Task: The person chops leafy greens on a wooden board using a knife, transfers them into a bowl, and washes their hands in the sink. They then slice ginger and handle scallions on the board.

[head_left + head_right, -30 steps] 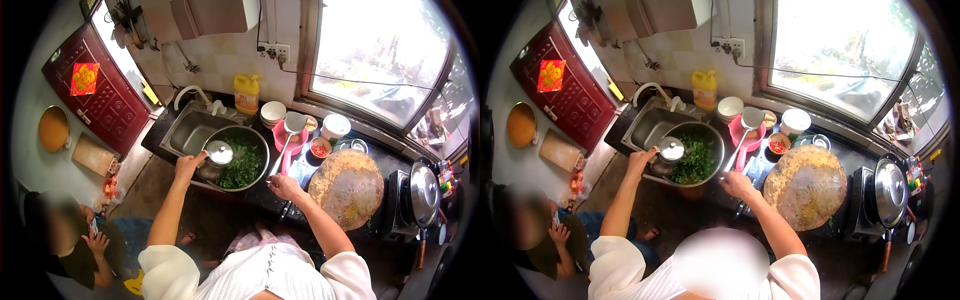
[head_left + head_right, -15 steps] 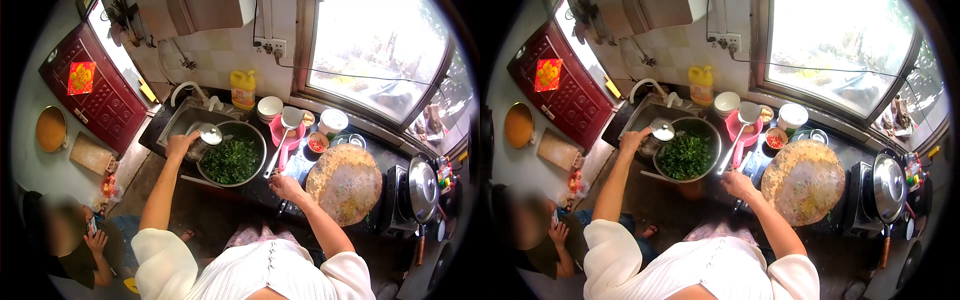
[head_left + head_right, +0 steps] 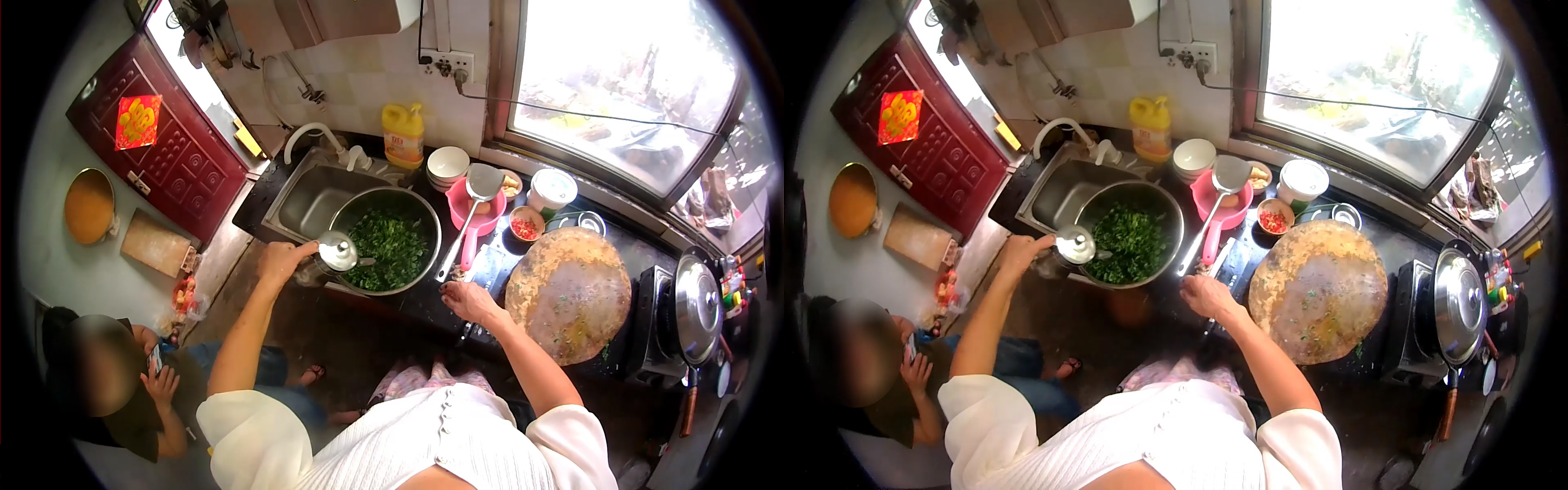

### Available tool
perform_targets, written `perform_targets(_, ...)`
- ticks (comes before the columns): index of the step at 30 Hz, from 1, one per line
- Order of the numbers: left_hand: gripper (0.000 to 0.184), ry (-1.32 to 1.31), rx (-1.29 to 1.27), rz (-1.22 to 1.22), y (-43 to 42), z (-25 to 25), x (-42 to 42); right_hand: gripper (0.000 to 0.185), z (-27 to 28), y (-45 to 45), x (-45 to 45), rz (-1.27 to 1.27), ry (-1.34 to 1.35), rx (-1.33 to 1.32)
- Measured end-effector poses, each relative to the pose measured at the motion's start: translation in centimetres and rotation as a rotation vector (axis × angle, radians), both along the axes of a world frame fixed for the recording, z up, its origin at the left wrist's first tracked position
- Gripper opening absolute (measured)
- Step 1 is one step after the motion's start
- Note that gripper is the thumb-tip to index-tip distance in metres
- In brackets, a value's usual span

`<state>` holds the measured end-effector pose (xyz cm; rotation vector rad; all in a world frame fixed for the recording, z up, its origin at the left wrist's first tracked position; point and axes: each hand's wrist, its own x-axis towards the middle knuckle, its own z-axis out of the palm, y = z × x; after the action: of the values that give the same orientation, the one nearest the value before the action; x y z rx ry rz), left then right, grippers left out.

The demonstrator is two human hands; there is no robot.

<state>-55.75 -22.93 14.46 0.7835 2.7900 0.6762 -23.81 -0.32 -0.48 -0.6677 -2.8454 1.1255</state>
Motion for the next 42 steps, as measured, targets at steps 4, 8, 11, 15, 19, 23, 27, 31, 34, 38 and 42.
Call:
perform_targets(4, 0.064, -0.054, 0.022, -0.021, 2.9, -0.5, 1.3, 0.03, 0.1, -0.1, 0.0, -0.001, 0.04, -0.005)
perform_targets(8, 0.062, -0.118, 0.035, 0.005, 6.0, -0.8, 0.6, 0.029, 0.5, 0.1, 0.2, -0.021, 0.052, -0.005)
perform_targets(11, 0.064, -0.096, 0.078, 0.019, 7.2, -1.3, -0.9, 0.029, 0.6, 0.2, 0.4, -0.049, 0.032, -0.017)
perform_targets(15, 0.066, -0.114, 0.195, 0.086, 5.5, -0.6, -2.5, 0.028, 0.7, 0.1, 0.4, -0.065, 0.001, -0.039)
perform_targets(19, 0.068, 0.059, 0.081, 0.197, 1.9, -1.8, -5.2, 0.028, 0.1, -0.3, 0.1, -0.054, 0.004, -0.061)
perform_targets(23, 0.065, 0.118, 0.012, 0.139, -1.5, -1.7, -4.6, 0.028, -0.9, -0.8, -0.7, -0.044, 0.063, -0.081)
perform_targets(27, 0.064, -0.026, 0.155, 0.145, -3.2, -2.0, -3.5, 0.027, -1.0, -1.2, -1.9, 0.017, 0.086, -0.087)
perform_targets(31, 0.067, -0.082, 0.228, 0.136, -1.4, -1.3, -1.4, 0.027, -1.4, -1.8, -3.2, 0.061, 0.1, -0.077)
perform_targets(34, 0.067, -0.052, 0.283, 0.129, 0.1, -0.9, -0.7, 0.026, -1.6, -2.2, -3.7, 0.067, 0.113, -0.102)
perform_targets(38, 0.064, -0.112, 0.286, 0.126, -0.4, -0.3, -0.2, 0.027, -1.1, -2.4, -3.3, 0.055, 0.107, -0.109)
perform_targets(42, 0.053, -0.119, 0.277, 0.124, -2.9, 0.1, -1.0, 0.027, -1.2, -1.9, -2.2, 0.049, 0.063, -0.105)
